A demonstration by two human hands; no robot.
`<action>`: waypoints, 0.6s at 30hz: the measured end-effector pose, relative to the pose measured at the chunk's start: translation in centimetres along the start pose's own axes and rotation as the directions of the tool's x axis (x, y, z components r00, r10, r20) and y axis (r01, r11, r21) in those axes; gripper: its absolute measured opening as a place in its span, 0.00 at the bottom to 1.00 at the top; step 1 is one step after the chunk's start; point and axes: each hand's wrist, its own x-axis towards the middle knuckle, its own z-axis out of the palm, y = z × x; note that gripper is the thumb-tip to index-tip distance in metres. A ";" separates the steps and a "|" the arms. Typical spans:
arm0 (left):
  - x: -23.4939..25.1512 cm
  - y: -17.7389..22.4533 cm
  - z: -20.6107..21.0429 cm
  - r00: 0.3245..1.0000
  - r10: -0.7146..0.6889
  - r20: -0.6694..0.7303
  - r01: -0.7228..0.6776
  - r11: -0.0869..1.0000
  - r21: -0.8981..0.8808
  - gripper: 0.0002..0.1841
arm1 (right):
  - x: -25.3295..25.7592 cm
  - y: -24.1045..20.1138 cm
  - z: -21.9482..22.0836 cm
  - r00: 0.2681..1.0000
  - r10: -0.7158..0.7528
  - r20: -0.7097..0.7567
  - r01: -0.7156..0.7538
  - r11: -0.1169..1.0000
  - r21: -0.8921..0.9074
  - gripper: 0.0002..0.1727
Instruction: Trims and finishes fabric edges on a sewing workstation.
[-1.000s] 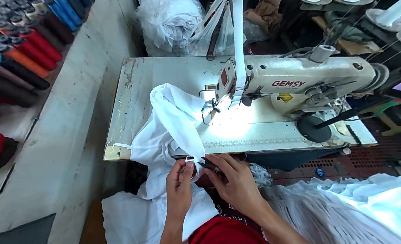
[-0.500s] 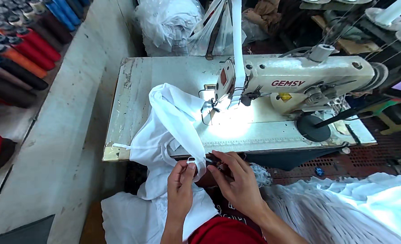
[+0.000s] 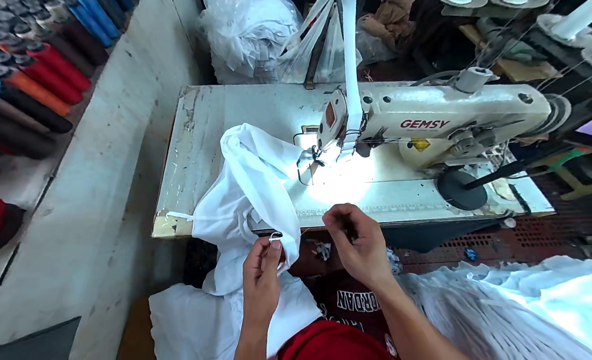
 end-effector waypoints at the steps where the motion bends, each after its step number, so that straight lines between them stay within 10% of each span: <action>1: 0.0 0.0 0.0 1.000 0.003 0.001 -0.003 1.000 -0.003 0.09 | 0.2 0.1 -0.1 0.999 -0.015 0.037 0.016 1.000 -0.020 0.09; 18: 0.4 0.8 0.1 0.946 0.314 0.074 -0.320 0.878 0.357 0.07 | 1.3 0.0 1.8 0.875 -0.301 0.379 0.408 0.880 -0.244 0.10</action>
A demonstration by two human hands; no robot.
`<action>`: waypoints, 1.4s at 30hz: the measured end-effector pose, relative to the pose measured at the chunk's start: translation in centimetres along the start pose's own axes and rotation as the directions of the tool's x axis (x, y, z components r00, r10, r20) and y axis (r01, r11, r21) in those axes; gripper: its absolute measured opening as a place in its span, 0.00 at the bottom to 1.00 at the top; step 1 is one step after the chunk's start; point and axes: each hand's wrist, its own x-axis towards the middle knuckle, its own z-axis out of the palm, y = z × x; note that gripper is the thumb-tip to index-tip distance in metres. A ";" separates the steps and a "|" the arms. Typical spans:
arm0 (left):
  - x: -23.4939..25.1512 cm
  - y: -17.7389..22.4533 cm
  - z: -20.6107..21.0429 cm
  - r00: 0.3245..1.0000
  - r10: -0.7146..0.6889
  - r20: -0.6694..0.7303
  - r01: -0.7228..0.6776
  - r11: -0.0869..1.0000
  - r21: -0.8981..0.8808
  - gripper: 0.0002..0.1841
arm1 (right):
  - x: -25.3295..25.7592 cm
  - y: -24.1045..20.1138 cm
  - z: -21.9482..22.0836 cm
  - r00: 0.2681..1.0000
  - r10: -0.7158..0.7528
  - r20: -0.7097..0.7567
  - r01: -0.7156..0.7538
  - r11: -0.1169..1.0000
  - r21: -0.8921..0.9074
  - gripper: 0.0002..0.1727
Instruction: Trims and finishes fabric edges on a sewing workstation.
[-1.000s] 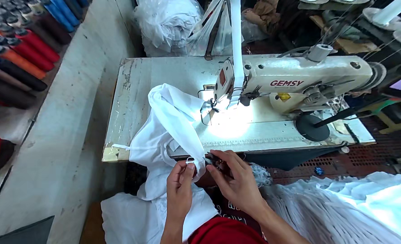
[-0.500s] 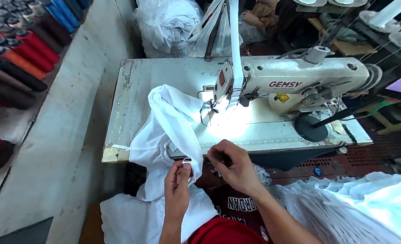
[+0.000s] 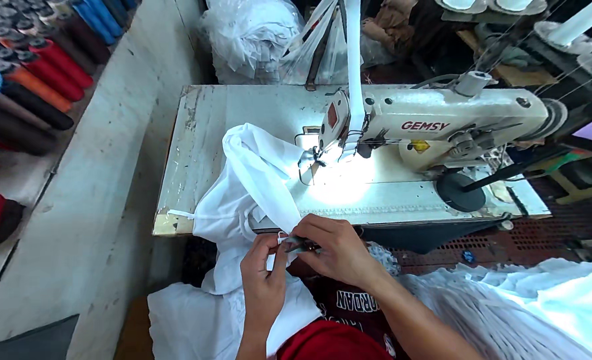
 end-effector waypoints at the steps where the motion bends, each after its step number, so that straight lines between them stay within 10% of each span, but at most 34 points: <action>1: 0.1 0.0 -0.1 1.000 0.009 0.011 -0.009 1.000 0.024 0.07 | 0.1 0.0 0.1 1.000 -0.022 0.002 0.022 0.999 -0.046 0.10; 7: 0.2 0.1 -0.3 0.983 -0.184 -0.018 0.179 0.971 -0.157 0.07 | -0.4 1.0 -0.6 0.977 0.194 -0.094 -0.132 0.883 0.450 0.07; 12: 0.4 -1.4 -2.1 0.959 -0.271 -0.083 0.246 0.940 -0.235 0.07 | -1.7 1.7 -3.1 0.881 0.459 -0.115 -0.081 0.387 0.919 0.07; 18: 7.1 2.1 -4.4 0.996 0.018 -0.082 -0.024 0.997 -0.072 0.06 | -4.0 1.4 -1.4 0.904 0.386 0.186 -0.419 0.887 0.197 0.22; 25: 16.5 -0.9 -8.0 0.973 -0.019 -0.232 0.065 0.979 0.194 0.10 | -10.7 6.6 -9.0 0.715 0.627 -0.310 -0.610 0.776 0.162 0.24; 31: 14.7 -2.8 -5.5 0.984 -0.100 -0.149 0.130 0.970 0.204 0.10 | -13.7 7.7 -10.8 0.656 0.693 -0.300 -0.737 0.674 -0.053 0.28; 36: 12.0 -1.3 -5.2 0.970 -0.153 -0.190 0.175 0.979 0.104 0.09 | -7.9 5.0 -4.3 0.717 0.697 0.010 -0.679 0.695 0.239 0.22; 42: 7.2 0.2 -5.5 0.923 -0.237 -0.302 0.185 0.964 -0.190 0.16 | 1.1 0.3 6.8 0.848 0.413 0.332 -0.497 0.403 0.768 0.21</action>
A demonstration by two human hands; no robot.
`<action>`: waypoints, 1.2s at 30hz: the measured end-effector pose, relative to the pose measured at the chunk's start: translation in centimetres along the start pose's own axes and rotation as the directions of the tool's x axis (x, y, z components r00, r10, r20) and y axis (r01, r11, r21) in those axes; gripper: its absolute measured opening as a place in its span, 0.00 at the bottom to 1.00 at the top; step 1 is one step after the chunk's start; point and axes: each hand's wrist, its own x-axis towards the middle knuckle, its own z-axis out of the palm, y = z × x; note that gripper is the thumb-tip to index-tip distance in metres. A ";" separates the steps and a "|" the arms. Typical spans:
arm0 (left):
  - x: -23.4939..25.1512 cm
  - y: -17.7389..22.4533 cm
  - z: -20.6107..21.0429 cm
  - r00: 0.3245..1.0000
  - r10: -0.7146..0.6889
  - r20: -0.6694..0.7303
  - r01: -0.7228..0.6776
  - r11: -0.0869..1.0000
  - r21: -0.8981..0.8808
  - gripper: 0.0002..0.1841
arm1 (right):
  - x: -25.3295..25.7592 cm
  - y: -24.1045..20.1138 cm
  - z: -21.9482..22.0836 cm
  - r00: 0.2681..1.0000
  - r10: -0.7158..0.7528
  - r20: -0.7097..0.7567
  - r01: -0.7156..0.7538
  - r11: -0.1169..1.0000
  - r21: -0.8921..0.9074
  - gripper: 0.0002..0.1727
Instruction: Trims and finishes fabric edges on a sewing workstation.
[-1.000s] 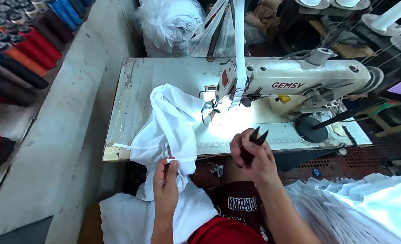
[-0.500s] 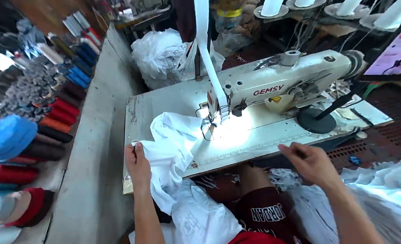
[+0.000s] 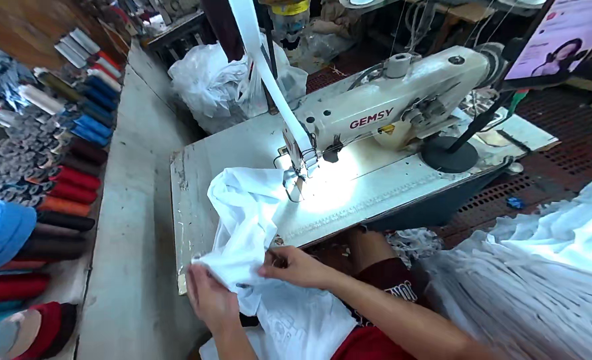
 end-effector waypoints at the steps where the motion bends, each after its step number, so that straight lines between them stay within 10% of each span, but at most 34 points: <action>1: -1.3 -0.3 -0.3 0.998 -0.055 -0.018 0.055 0.998 -0.021 0.21 | 0.7 0.0 0.8 0.997 -0.064 0.039 0.064 0.998 -0.004 0.20; 7: -6.3 -4.1 -0.3 0.960 -0.281 0.019 0.281 0.959 -0.037 0.17 | -0.7 -1.5 -1.6 0.974 -0.199 0.108 0.225 0.901 -0.372 0.21; 16: -6.0 -3.3 0.5 0.945 -0.269 0.185 0.309 0.920 -0.240 0.15 | -8.4 -3.3 -13.8 0.731 -0.382 -0.566 -0.230 0.643 -0.730 0.23; 24: -7.3 -2.8 2.3 0.931 -0.333 0.152 0.360 0.907 -0.219 0.14 | -8.3 -4.0 -3.5 0.943 -0.233 -0.238 -0.013 0.688 -0.726 0.28; 36: -7.8 -2.1 2.9 0.932 -0.347 0.106 0.362 0.903 -0.232 0.12 | -5.7 -1.8 -0.4 0.865 -0.476 -0.156 0.134 0.519 -0.844 0.19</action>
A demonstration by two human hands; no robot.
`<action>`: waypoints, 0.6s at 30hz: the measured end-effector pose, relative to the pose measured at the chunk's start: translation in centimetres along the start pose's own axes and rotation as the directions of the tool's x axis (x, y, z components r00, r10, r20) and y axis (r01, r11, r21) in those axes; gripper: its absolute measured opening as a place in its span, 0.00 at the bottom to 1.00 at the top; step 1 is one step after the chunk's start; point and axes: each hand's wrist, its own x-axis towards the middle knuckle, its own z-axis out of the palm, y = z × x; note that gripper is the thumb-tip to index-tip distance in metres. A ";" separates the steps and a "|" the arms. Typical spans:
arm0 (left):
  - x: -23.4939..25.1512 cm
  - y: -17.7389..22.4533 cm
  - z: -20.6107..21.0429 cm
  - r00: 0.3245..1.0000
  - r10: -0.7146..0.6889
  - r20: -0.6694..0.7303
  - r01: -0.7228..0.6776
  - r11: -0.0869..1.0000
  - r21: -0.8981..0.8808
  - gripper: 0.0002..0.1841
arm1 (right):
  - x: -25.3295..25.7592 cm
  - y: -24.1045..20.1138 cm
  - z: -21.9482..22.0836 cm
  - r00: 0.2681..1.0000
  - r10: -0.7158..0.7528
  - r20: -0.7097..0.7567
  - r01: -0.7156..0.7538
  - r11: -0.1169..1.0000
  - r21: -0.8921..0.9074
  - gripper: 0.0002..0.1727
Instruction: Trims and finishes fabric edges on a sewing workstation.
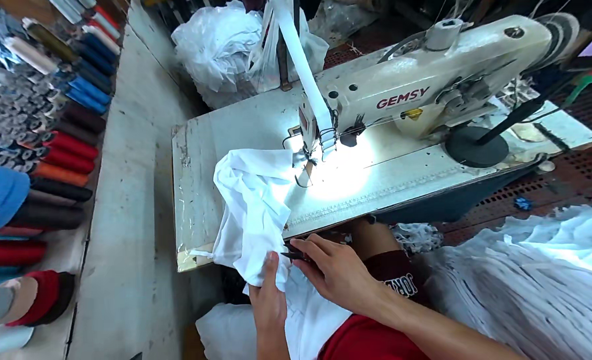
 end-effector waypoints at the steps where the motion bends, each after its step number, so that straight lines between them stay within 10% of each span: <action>1: 0.0 0.0 0.1 1.000 -0.007 -0.003 0.007 1.000 0.000 0.12 | -0.1 0.0 0.1 1.000 0.008 -0.007 -0.008 1.000 -0.004 0.19; 18: 0.0 -0.2 0.6 0.999 0.042 -0.001 -0.042 0.999 -0.011 0.15 | -0.6 0.3 1.5 0.990 0.054 -0.129 -0.030 0.984 0.178 0.19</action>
